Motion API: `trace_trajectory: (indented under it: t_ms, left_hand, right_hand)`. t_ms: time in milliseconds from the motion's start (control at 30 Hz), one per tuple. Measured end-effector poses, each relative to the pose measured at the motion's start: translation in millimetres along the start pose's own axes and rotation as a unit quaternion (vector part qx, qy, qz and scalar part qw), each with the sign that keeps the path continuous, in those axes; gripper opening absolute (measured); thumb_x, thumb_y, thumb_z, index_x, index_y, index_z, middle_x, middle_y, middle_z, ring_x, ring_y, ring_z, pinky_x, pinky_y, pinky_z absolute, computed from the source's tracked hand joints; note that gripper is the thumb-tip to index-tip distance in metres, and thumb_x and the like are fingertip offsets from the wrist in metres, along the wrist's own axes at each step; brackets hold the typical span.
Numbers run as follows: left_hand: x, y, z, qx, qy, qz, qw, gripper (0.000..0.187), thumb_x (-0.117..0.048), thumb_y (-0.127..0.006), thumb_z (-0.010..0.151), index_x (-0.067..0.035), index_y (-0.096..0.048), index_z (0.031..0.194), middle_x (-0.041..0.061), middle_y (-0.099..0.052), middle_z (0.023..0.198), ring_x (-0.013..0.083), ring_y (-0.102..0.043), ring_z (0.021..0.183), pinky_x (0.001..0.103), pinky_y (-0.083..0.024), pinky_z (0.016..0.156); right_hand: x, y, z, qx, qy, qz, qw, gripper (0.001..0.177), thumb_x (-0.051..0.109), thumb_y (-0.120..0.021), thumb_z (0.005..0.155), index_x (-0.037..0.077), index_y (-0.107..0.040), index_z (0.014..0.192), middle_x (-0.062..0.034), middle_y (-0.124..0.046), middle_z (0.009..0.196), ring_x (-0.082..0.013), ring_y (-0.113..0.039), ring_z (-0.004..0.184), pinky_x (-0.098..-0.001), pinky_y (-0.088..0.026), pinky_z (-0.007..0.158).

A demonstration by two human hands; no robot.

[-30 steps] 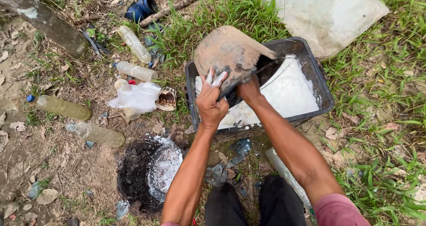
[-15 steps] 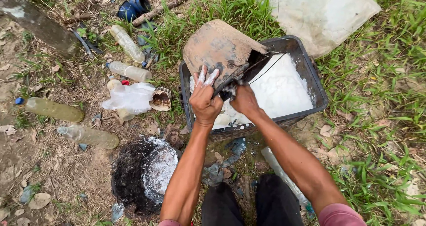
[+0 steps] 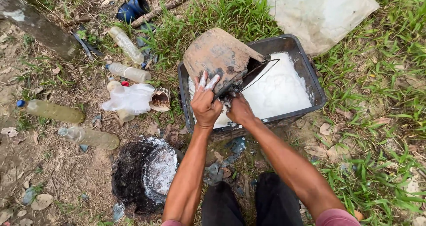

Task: Scraping and washing a bucket used for collecting latex or tree sap in an outdoor setting.

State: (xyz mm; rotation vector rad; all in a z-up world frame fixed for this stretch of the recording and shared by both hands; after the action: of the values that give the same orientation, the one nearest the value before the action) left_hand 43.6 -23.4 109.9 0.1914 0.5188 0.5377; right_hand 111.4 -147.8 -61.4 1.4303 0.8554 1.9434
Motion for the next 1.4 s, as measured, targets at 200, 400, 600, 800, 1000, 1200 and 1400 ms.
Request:
trace_trajectory:
  t_ms: [200, 400, 600, 800, 1000, 1200, 1400]
  left_hand:
    - [-18, 1, 3, 0.019, -0.012, 0.004, 1.000, 0.008, 0.011, -0.047, 0.066, 0.005, -0.044, 0.070, 0.013, -0.074, 0.120, 0.0465, -0.056, 0.135, 0.064, -0.031, 0.124]
    - [-11, -11, -1, -0.014, -0.001, -0.018, 1.000, 0.011, 0.011, -0.051, 0.073, 0.004, -0.044, 0.071, 0.012, -0.075, 0.120, 0.0438, -0.058, 0.137, 0.063, -0.031, 0.127]
    - [-12, -5, -1, 0.044, 0.008, 0.000, 0.999, 0.007, 0.010, -0.050, 0.067, 0.005, -0.046, 0.071, 0.014, -0.074, 0.118, 0.0456, -0.058, 0.135, 0.063, -0.030, 0.124]
    - [-9, -3, 11, -0.020, 0.021, -0.020, 0.999, 0.008, 0.012, -0.049, 0.075, 0.006, -0.053, 0.078, 0.012, -0.074, 0.124, 0.0432, -0.056, 0.138, 0.062, -0.032, 0.126]
    - [10, 8, -5, 0.004, 0.065, 0.013, 0.998, 0.028, 0.012, -0.049, 0.072, 0.005, -0.067, 0.092, 0.012, -0.074, 0.124, 0.0416, -0.056, 0.138, 0.060, -0.032, 0.124]
    - [7, 6, 13, -0.005, 0.103, 0.014, 0.995, 0.034, 0.012, -0.049, 0.076, 0.005, -0.070, 0.102, 0.012, -0.073, 0.127, 0.0408, -0.055, 0.139, 0.059, -0.032, 0.123]
    - [23, -2, -4, -0.020, 0.080, 0.012, 0.997, 0.015, 0.009, -0.050, 0.076, 0.001, -0.058, 0.085, 0.010, -0.075, 0.128, 0.0406, -0.057, 0.141, 0.059, -0.031, 0.127]
  right_hand:
    - [-32, 25, 37, -0.082, -0.108, -0.042, 0.990, 0.040, 0.020, -0.067, 0.089, 0.006, -0.067, 0.127, -0.0253, -0.061, 0.133, -0.0463, -0.056, 0.121, -0.0530, -0.052, 0.095]
    - [-39, -42, 31, -0.229, 0.161, 0.046, 0.959, 0.062, 0.023, -0.071, 0.086, -0.012, -0.060, 0.137, -0.0400, -0.052, 0.139, -0.0558, -0.049, 0.123, -0.0583, -0.040, 0.103]
    - [-41, 32, 52, -0.037, -0.073, 0.122, 0.989, 0.034, 0.025, -0.058, 0.086, 0.008, -0.072, 0.112, -0.0152, -0.074, 0.115, -0.0356, -0.068, 0.111, -0.0462, -0.050, 0.097]
    - [-22, -23, 31, -0.090, 0.034, -0.021, 0.995, 0.049, 0.022, -0.070, 0.080, -0.006, -0.067, 0.120, -0.0337, -0.064, 0.123, -0.0506, -0.058, 0.115, -0.0536, -0.048, 0.101]
    - [-71, -37, 65, 0.101, -0.042, -0.170, 0.979, 0.027, 0.011, -0.064, 0.089, 0.000, -0.075, 0.110, -0.0278, -0.069, 0.122, -0.0424, -0.063, 0.122, -0.0475, -0.048, 0.114]
    - [-7, 43, 62, -0.178, 0.120, -0.319, 0.923, 0.020, 0.017, -0.061, 0.081, 0.006, -0.074, 0.092, -0.0287, -0.059, 0.134, -0.0474, -0.057, 0.125, -0.0507, -0.054, 0.103]
    - [11, -13, 5, -0.026, -0.038, 0.091, 0.995, 0.060, 0.001, -0.070, 0.075, -0.002, -0.062, 0.134, -0.0320, -0.066, 0.110, -0.0492, -0.064, 0.100, -0.0535, -0.054, 0.084]
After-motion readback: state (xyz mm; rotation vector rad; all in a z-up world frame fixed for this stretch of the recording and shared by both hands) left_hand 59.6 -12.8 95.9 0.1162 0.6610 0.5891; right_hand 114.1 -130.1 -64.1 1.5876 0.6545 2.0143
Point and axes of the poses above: each hand's wrist, its own z-axis towards the middle knuckle, its own y-axis out of the back of the hand, x = y × z, the point moved 9 cm from there along z, towards the middle knuckle
